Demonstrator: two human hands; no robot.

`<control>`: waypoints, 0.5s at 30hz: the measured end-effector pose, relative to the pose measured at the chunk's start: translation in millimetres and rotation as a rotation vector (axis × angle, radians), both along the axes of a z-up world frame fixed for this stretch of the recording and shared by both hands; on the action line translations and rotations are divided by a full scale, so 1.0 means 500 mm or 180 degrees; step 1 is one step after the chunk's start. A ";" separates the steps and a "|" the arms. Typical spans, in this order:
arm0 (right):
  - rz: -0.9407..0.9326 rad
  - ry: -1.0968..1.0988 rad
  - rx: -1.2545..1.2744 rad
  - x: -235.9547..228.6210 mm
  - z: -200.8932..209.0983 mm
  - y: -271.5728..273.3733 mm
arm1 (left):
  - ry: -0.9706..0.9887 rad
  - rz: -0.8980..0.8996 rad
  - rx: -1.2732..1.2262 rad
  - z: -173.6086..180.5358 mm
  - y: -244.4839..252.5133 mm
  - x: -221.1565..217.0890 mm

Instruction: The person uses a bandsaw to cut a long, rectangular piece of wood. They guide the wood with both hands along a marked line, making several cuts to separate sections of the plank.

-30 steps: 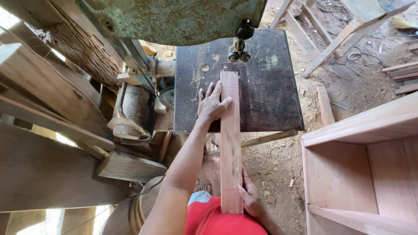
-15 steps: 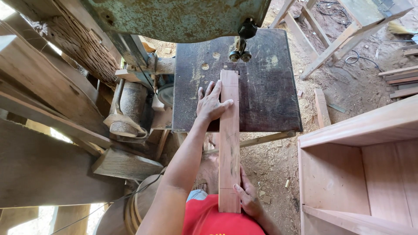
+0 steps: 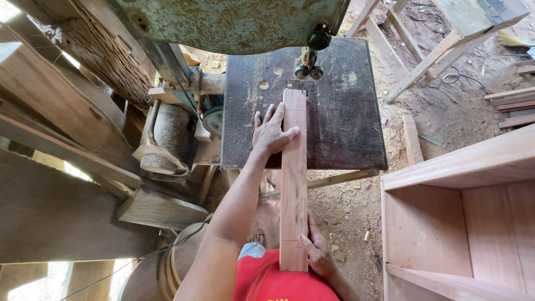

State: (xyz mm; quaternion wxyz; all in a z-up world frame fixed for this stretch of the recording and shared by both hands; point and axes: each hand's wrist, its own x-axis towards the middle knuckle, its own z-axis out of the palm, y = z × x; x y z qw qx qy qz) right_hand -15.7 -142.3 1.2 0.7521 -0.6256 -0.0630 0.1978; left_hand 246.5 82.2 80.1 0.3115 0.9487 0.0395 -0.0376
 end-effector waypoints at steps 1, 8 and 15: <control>0.0005 -0.0006 0.0001 0.001 0.000 0.000 | -0.0006 0.0005 0.0001 0.001 0.002 -0.001; -0.0046 0.0189 0.0013 0.004 0.000 0.000 | -0.0016 -0.0022 -0.0022 -0.003 0.003 0.002; -0.0096 -0.0122 -0.0237 0.007 -0.005 -0.004 | 0.0026 -0.0069 0.0065 0.007 0.006 -0.003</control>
